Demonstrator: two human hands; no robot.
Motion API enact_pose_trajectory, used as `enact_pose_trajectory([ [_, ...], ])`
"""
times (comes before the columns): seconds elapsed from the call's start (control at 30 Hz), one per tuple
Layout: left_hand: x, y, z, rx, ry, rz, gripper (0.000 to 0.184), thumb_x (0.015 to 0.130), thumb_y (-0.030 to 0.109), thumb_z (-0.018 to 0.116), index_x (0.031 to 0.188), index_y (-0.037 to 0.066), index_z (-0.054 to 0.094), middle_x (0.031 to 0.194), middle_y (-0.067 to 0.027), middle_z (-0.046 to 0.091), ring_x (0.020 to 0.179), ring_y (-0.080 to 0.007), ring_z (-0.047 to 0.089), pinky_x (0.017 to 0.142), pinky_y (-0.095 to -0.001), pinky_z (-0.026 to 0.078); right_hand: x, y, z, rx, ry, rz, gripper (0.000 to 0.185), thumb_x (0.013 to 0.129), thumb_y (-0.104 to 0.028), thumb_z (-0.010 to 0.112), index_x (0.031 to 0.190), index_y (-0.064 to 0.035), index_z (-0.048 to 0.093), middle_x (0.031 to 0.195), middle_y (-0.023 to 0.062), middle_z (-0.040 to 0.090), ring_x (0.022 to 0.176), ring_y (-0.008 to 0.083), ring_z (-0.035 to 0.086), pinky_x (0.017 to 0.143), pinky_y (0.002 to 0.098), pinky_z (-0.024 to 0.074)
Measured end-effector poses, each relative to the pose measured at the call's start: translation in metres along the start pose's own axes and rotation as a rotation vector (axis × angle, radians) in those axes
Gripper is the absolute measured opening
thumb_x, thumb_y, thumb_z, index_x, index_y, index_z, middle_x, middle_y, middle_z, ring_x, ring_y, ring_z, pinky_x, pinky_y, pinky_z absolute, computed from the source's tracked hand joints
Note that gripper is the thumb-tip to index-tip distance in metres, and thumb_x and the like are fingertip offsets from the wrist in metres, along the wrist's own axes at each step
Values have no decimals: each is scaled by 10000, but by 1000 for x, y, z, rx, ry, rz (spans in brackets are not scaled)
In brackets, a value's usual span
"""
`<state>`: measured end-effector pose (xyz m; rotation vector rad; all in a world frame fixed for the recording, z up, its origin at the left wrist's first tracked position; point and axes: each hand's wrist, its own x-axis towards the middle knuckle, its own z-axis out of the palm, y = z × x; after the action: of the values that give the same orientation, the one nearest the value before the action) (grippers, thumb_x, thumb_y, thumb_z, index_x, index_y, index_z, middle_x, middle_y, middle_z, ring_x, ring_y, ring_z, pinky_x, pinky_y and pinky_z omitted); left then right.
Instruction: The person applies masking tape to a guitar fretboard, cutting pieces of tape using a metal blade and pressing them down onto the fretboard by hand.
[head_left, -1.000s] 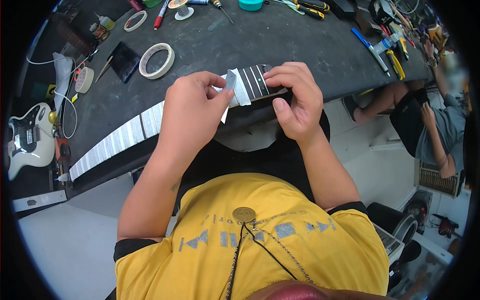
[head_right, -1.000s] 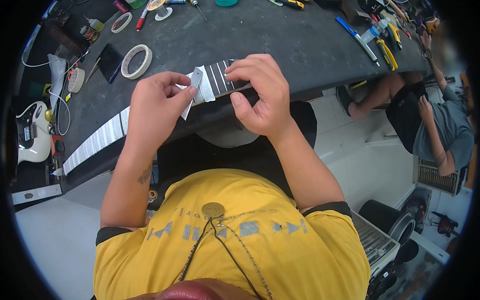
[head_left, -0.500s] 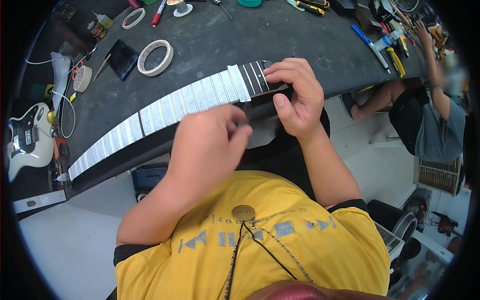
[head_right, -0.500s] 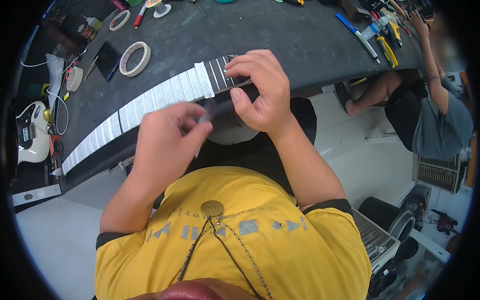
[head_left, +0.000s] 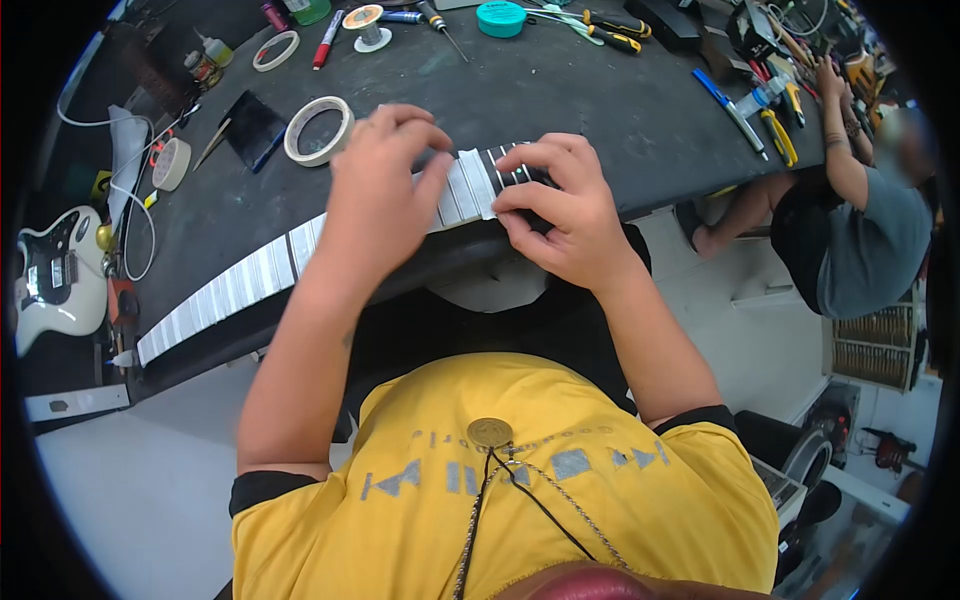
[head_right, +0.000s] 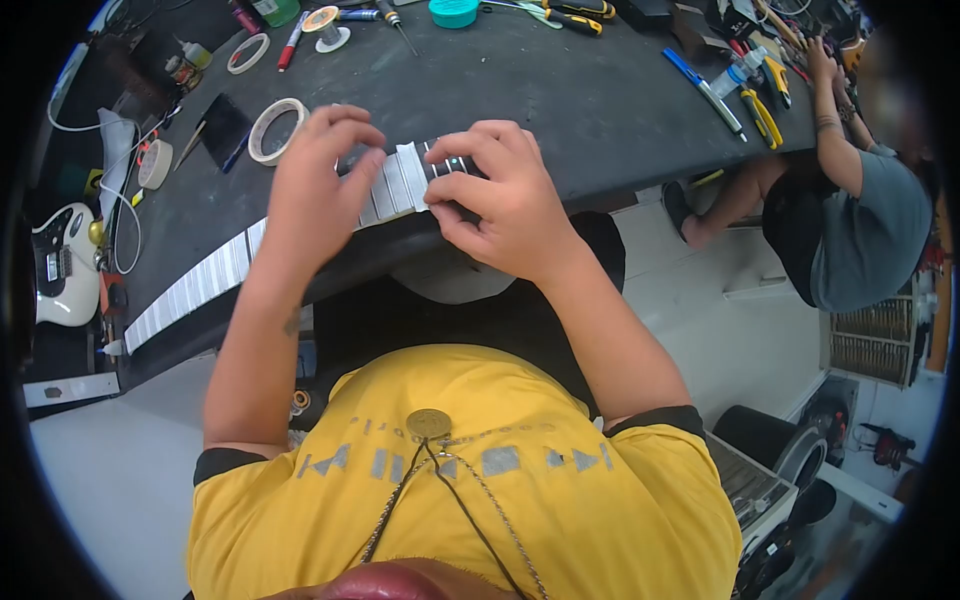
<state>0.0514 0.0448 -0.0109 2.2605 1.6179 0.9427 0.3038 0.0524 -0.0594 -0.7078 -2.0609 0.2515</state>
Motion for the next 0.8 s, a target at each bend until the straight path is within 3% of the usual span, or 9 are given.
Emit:
enact_pose_trajectory([
  [0.13, -14, 10, 6, 61, 0, 89, 350, 902, 236, 905, 1197, 76, 805, 1441, -115, 700, 1373, -353, 642, 1120, -507, 436, 15, -8, -6, -8, -89, 87, 127, 838, -103, 844, 944, -120, 776, 1297, 16, 766, 1237, 320, 651, 1071, 465, 503],
  [0.3, -14, 12, -1, 50, -68, 101, 424, 857, 236, 903, 1227, 71, 781, 1459, -114, 674, 1385, -349, 622, 1130, -496, 436, 46, 0, -4, 127, -135, 326, 80, 888, -135, 787, 933, -75, 758, 1295, 83, 789, 1257, 359, 667, 1073, 469, 539],
  [0.43, -12, 10, -5, -37, -69, 47, 374, 851, 150, 794, 1214, 64, 768, 1446, -117, 673, 1363, -351, 629, 1156, -478, 429, 81, 27, 2, 239, -195, 559, 138, 945, -156, 759, 964, -19, 770, 1308, 95, 802, 1062, 225, 748, 968, 399, 592],
  [0.47, -10, 7, -4, -79, -53, 15, 372, 848, 136, 764, 1213, 62, 765, 1442, -118, 673, 1357, -352, 632, 1161, -474, 426, 87, 37, 7, 230, -191, 542, 198, 940, -190, 767, 1012, -11, 812, 1242, 100, 821, 985, 180, 750, 900, 375, 607],
  [0.57, -10, 0, -2, -164, -31, -51, 371, 840, 106, 695, 1202, 55, 760, 1428, -124, 674, 1342, -355, 640, 1172, -466, 420, 111, 51, 12, 216, -299, 723, 270, 931, -218, 774, 1071, 4, 838, 1095, 104, 836, 972, 170, 748, 877, 363, 598],
  [0.67, -11, 2, -3, -142, -46, -19, 366, 840, 107, 690, 1194, 52, 766, 1413, -130, 680, 1336, -354, 645, 1176, -470, 418, 119, 66, 25, 169, -294, 710, 313, 865, -270, 804, 997, 11, 837, 833, 120, 799, 794, 237, 767, 766, 402, 611],
  [0.8, -14, 11, -6, -37, -88, 88, 381, 896, 174, 763, 1257, 59, 797, 1458, -142, 679, 1352, -348, 639, 1176, -500, 414, 123, 82, 35, 131, -232, 752, 301, 898, -264, 797, 1035, 0, 843, 844, 83, 790, 794, 179, 732, 749, 375, 585],
])
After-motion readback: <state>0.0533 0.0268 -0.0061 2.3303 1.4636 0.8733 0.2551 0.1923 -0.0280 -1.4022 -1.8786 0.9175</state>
